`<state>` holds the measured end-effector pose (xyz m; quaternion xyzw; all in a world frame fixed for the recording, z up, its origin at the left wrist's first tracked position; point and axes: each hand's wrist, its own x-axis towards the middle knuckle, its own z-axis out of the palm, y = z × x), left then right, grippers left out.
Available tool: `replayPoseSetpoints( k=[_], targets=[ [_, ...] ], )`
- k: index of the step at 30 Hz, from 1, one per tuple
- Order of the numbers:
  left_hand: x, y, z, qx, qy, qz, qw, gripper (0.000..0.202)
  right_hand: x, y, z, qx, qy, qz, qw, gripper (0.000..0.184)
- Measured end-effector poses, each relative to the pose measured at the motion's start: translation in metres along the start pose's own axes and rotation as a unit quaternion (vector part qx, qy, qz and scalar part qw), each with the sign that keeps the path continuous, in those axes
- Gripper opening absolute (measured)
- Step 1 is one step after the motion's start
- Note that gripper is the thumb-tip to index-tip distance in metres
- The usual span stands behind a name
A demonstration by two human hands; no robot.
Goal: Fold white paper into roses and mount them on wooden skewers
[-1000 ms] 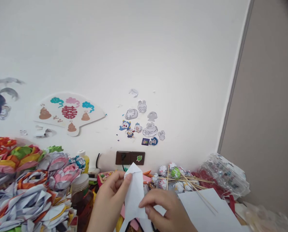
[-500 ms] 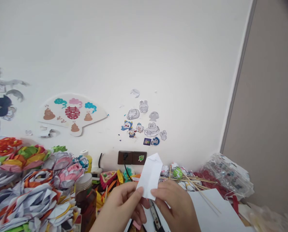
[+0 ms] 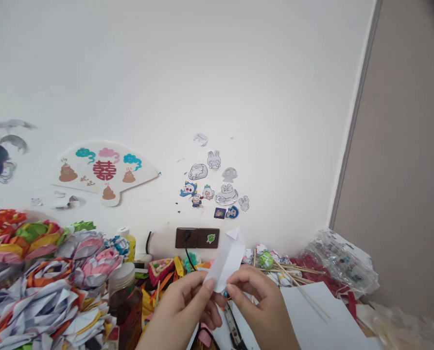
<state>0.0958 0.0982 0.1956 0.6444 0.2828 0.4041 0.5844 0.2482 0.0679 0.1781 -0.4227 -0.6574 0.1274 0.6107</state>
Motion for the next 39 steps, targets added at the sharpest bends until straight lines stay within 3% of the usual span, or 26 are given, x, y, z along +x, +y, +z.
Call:
replayPoseSetpoints(
  k=[4, 8, 11, 19, 23, 28, 34, 39],
  targets=[
    [-0.004, 0.000, -0.007, 0.010, 0.043, 0.041, 0.998, 0.038, -0.002, 0.000, -0.004, 0.065, -0.019, 0.045, 0.997, 0.009],
    [-0.008, -0.001, -0.014, 0.052, 0.016, 0.060, 0.997, 0.040, -0.003, -0.003, -0.008, 0.071, -0.065, 0.055, 0.994, 0.008],
    [-0.010, -0.003, -0.017, 0.095, 0.010, 0.093, 0.991, 0.029, -0.004, -0.007, -0.008, 0.065, -0.079, 0.071, 0.992, 0.007],
    [-0.013, 0.010, -0.020, 0.227, 0.002, 0.176, 0.958, 0.017, -0.003, -0.012, -0.017, 0.099, -0.108, 0.116, 0.982, 0.005],
    [-0.013, 0.014, -0.019, 0.236, -0.044, 0.170, 0.956, 0.011, -0.004, -0.010, -0.017, 0.102, -0.112, 0.110, 0.982, 0.002],
    [-0.012, 0.010, -0.021, 0.216, -0.062, 0.150, 0.963, 0.008, -0.006, -0.006, -0.012, 0.142, -0.086, 0.124, 0.978, 0.008],
    [-0.008, 0.009, -0.022, 0.229, -0.066, 0.204, 0.949, 0.014, -0.009, 0.006, -0.010, 0.187, -0.095, 0.113, 0.971, 0.013],
    [-0.009, 0.009, -0.021, 0.237, -0.080, 0.202, 0.947, 0.014, -0.009, 0.003, -0.010, 0.197, -0.092, 0.124, 0.968, 0.015]
  ],
)
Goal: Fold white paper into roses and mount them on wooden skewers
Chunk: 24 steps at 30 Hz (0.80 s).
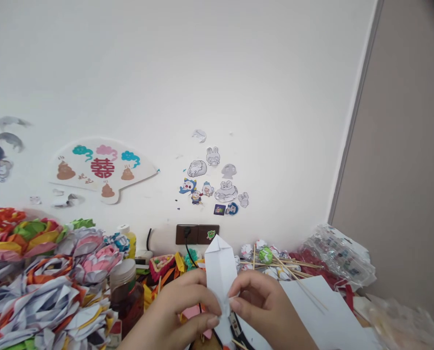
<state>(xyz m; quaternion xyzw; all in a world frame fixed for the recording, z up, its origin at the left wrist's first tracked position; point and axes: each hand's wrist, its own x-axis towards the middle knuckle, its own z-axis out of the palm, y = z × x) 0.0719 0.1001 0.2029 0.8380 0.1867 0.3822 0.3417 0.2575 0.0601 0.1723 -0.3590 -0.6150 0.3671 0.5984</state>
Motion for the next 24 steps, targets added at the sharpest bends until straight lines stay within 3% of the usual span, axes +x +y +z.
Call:
replayPoseSetpoints(
  k=[7, 13, 24],
  targets=[
    [0.004, -0.006, 0.010, 0.012, 0.057, -0.052, 0.997, 0.004, 0.003, 0.001, 0.002, 0.041, 0.006, 0.004, 0.999, 0.018],
    [0.012, -0.010, 0.028, -0.112, 0.114, -0.138, 0.977, 0.013, 0.006, 0.006, 0.002, 0.021, 0.058, 0.000, 0.998, 0.018],
    [0.018, -0.007, 0.040, -0.154, 0.216, -0.173, 0.948, 0.012, 0.008, 0.006, 0.009, 0.024, 0.114, 0.009, 0.993, 0.011]
  ],
)
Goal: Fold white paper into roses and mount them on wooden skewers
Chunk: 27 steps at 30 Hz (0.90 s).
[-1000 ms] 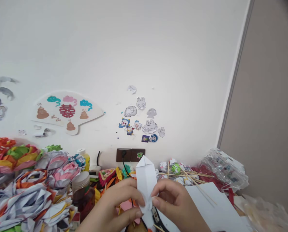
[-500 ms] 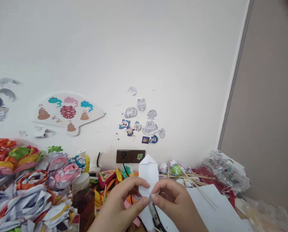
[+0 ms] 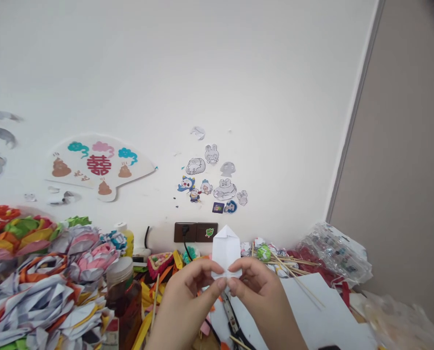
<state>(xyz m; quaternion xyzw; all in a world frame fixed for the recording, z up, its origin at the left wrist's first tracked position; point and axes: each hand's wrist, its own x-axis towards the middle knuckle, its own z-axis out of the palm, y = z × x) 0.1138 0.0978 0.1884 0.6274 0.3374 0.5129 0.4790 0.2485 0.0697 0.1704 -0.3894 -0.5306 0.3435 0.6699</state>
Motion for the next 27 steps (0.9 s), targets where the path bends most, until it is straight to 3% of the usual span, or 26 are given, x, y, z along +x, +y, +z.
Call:
replayPoseSetpoints(
  k=[3, 11, 17, 23, 27],
  targets=[
    [-0.001, 0.000, 0.002, -0.001, 0.019, 0.000, 1.000, 0.012, 0.000, -0.002, 0.001, 0.004, -0.007, 0.003, 1.000, 0.010],
    [0.002, -0.007, 0.002, -0.027, -0.002, -0.023, 0.999, 0.015, 0.000, -0.004, -0.003, -0.069, -0.017, -0.006, 0.997, 0.011],
    [-0.004, 0.004, 0.010, -0.036, 0.068, -0.002, 0.997, 0.009, -0.003, -0.005, -0.002, -0.152, -0.031, -0.036, 0.987, 0.018],
    [-0.007, 0.013, 0.008, -0.041, 0.086, -0.037, 0.995, 0.016, -0.005, 0.000, 0.003, -0.112, -0.080, -0.028, 0.990, 0.031],
    [-0.007, 0.013, 0.006, -0.078, 0.092, -0.060, 0.991, 0.017, -0.006, 0.001, 0.008, -0.067, -0.073, -0.003, 0.995, 0.037]
  ],
)
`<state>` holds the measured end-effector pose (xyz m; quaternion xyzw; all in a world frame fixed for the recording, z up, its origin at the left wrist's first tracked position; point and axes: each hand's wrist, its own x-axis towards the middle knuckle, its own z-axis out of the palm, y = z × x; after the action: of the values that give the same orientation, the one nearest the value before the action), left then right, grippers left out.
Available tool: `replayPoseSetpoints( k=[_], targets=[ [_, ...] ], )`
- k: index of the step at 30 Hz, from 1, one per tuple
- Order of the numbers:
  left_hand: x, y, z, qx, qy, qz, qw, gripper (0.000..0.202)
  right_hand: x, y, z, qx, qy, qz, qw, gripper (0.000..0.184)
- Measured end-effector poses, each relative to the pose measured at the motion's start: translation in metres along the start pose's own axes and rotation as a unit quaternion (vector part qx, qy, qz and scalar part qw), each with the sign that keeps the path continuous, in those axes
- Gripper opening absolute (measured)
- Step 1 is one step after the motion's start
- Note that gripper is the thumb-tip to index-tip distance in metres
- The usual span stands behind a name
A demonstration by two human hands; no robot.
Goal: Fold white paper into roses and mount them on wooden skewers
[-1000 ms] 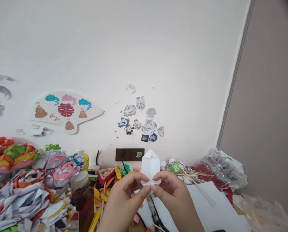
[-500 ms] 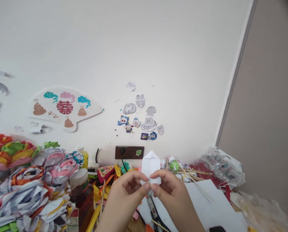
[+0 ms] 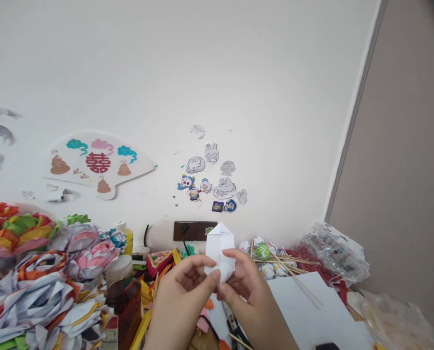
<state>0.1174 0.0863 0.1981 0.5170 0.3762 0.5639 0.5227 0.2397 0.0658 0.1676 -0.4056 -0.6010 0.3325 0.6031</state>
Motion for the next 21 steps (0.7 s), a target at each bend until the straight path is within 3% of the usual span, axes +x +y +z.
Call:
replayPoseSetpoints(
  k=[9, 14, 18, 21],
  targets=[
    [0.001, -0.005, 0.001, -0.012, -0.029, 0.017, 0.999, 0.018, 0.001, -0.002, 0.003, 0.053, 0.008, 0.015, 0.998, 0.034],
    [0.000, 0.001, -0.002, -0.002, -0.049, 0.021, 0.999, 0.018, 0.001, -0.006, 0.004, 0.029, -0.002, 0.027, 0.999, 0.041],
    [-0.001, 0.006, -0.004, -0.007, -0.047, 0.011, 0.999, 0.015, 0.001, -0.008, 0.006, 0.060, -0.030, 0.017, 0.998, 0.036],
    [-0.001, 0.007, -0.004, -0.020, -0.061, 0.010, 0.998, 0.016, 0.000, -0.007, 0.006, 0.062, -0.010, 0.018, 0.998, 0.037]
  ],
)
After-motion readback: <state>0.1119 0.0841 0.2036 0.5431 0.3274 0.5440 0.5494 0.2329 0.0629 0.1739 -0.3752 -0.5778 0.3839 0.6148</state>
